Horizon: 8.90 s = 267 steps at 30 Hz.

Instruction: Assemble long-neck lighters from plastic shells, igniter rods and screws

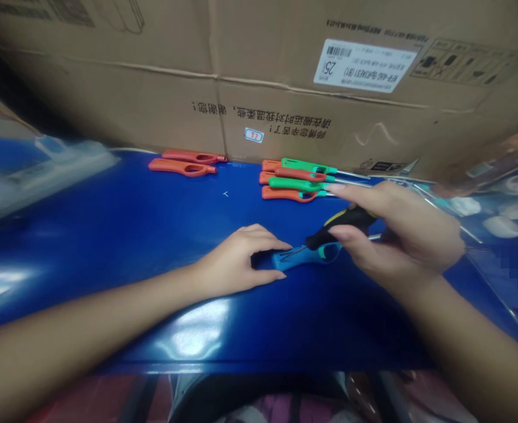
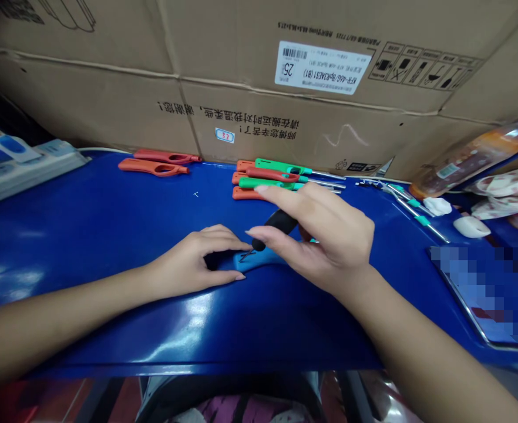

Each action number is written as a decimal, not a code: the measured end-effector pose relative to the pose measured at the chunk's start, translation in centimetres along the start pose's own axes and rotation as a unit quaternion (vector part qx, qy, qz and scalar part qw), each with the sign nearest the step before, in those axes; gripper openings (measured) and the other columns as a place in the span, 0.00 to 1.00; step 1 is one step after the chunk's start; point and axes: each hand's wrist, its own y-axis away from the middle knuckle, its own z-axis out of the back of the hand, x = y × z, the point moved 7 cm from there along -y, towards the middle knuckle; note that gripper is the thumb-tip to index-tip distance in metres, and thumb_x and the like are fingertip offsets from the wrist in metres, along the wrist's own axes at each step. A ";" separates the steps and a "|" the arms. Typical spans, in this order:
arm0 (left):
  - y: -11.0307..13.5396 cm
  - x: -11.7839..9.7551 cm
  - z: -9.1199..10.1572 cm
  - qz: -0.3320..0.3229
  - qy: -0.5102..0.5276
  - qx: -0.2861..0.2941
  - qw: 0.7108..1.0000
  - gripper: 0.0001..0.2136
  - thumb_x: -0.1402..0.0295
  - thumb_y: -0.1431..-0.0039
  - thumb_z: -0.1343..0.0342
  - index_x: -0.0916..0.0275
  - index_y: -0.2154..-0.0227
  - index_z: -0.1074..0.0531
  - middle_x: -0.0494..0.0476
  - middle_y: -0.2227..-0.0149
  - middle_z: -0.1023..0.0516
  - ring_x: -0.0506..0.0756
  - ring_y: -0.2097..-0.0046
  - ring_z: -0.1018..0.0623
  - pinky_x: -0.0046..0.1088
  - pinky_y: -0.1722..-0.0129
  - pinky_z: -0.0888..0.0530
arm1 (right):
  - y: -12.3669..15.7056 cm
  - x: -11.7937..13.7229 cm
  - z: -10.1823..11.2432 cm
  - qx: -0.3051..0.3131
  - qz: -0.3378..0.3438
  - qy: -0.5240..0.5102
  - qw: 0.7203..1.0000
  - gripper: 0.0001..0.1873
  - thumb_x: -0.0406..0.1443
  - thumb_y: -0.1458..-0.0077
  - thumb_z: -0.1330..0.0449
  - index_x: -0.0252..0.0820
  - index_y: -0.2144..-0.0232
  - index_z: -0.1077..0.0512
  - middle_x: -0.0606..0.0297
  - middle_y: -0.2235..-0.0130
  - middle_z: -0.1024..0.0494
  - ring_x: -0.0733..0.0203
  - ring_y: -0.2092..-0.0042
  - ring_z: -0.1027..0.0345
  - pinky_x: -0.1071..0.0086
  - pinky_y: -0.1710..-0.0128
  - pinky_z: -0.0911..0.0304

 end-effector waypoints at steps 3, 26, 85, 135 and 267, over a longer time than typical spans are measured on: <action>0.0 0.0 0.1 0.000 0.000 -0.003 1.000 0.20 0.64 0.44 0.31 0.64 0.49 0.22 0.58 0.55 0.18 0.57 0.52 0.22 0.36 0.48 0.26 | 0.2 -0.4 -0.8 0.066 -0.041 -0.055 0.995 0.23 0.36 0.31 0.49 0.49 0.36 0.33 0.60 0.54 0.17 0.57 0.64 0.23 0.61 0.63 0.26; 0.0 0.0 0.1 -0.006 0.004 -0.008 1.000 0.19 0.65 0.44 0.31 0.63 0.50 0.22 0.57 0.56 0.18 0.56 0.52 0.22 0.36 0.48 0.27 | 0.2 0.2 -1.0 0.084 -0.028 -0.118 0.989 0.22 0.32 0.33 0.46 0.46 0.39 0.31 0.60 0.54 0.19 0.57 0.60 0.23 0.62 0.61 0.25; 0.0 0.1 0.0 -0.008 -0.002 -0.011 1.000 0.18 0.63 0.43 0.32 0.60 0.51 0.22 0.58 0.56 0.18 0.58 0.53 0.22 0.38 0.49 0.26 | 0.2 0.1 -2.0 0.102 -0.053 -0.129 0.985 0.24 0.36 0.33 0.46 0.49 0.36 0.36 0.59 0.47 0.21 0.55 0.58 0.22 0.62 0.65 0.24; -0.1 0.1 0.0 -0.001 0.007 -0.009 1.000 0.16 0.66 0.44 0.31 0.61 0.52 0.21 0.57 0.56 0.18 0.57 0.53 0.22 0.36 0.49 0.27 | 0.1 1.7 -1.0 0.063 -0.010 -0.087 0.994 0.19 0.33 0.34 0.43 0.49 0.42 0.29 0.61 0.55 0.17 0.58 0.62 0.23 0.63 0.62 0.25; -0.1 0.1 -0.1 -0.008 0.010 -0.015 1.000 0.16 0.66 0.44 0.31 0.61 0.53 0.21 0.57 0.56 0.18 0.58 0.53 0.21 0.38 0.48 0.27 | -0.2 1.9 -1.5 0.080 -0.035 -0.153 0.984 0.16 0.32 0.37 0.39 0.48 0.48 0.24 0.64 0.57 0.18 0.59 0.56 0.24 0.64 0.52 0.26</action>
